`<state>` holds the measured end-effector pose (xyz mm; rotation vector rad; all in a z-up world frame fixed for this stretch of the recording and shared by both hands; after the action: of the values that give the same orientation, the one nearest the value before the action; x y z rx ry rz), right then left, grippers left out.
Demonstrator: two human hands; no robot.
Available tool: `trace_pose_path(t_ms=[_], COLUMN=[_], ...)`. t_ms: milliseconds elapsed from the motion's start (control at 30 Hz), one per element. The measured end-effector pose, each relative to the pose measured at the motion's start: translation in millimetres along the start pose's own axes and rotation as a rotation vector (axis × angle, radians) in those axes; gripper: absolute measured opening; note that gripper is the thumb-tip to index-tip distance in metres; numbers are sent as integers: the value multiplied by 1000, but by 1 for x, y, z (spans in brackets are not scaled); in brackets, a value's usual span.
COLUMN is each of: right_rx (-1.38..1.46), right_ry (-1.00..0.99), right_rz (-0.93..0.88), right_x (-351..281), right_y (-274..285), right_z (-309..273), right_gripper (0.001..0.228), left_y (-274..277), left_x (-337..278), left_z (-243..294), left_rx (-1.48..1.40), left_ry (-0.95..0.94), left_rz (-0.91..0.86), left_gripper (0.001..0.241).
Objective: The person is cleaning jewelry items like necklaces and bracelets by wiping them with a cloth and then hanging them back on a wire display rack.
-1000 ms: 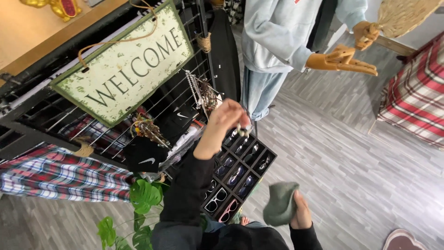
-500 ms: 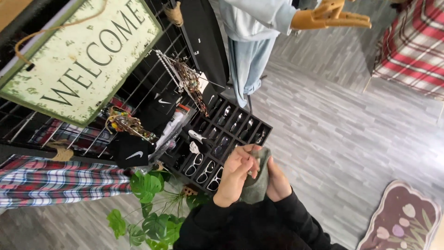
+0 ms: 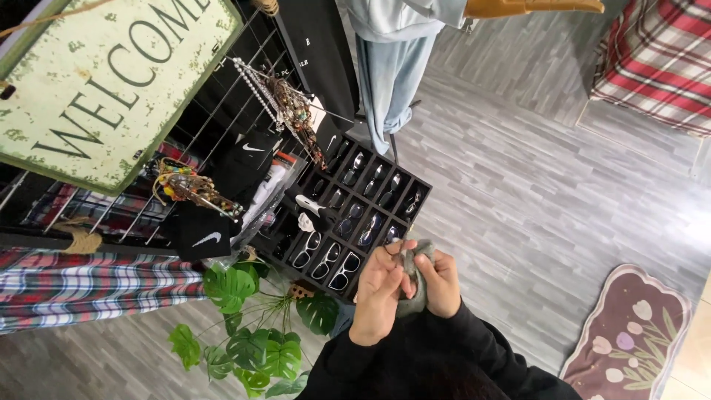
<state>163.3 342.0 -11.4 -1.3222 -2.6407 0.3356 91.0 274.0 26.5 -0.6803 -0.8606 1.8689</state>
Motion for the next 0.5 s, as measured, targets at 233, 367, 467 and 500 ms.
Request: trace_pose_path(t_ms=[233,367,467,500], right_rx=[-258,-424,-435,-364], right_ry=[4,170,286,302], right_rz=[-38,109,165,130], right_x=[2,1,-2,-3], right_y=[12,9,-3,-10], right_z=[19,-4,-31,-39], right_gripper=[17,33,48,46], left_y=[0,-1,-1,-3], left_x=[-4,-8,-14,-18], left_z=[17,13,11,12], left_rx=[16,-40,15,38], left_ry=[-110,-119,-177,-223], left_rz=[-75,-70,-84,-97], left_gripper=[20,22,23,21])
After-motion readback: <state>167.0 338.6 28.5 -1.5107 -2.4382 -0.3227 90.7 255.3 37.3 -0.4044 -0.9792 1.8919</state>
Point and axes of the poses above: each hand's wrist, its own x-axis towards the middle knuckle, its own y-axis out of the back of the hand, z = x × y, the point moved 9 cm from there along x, towards the middle knuckle, and after that the axes turned 9 degrees about -x, right-handed, at the moved point
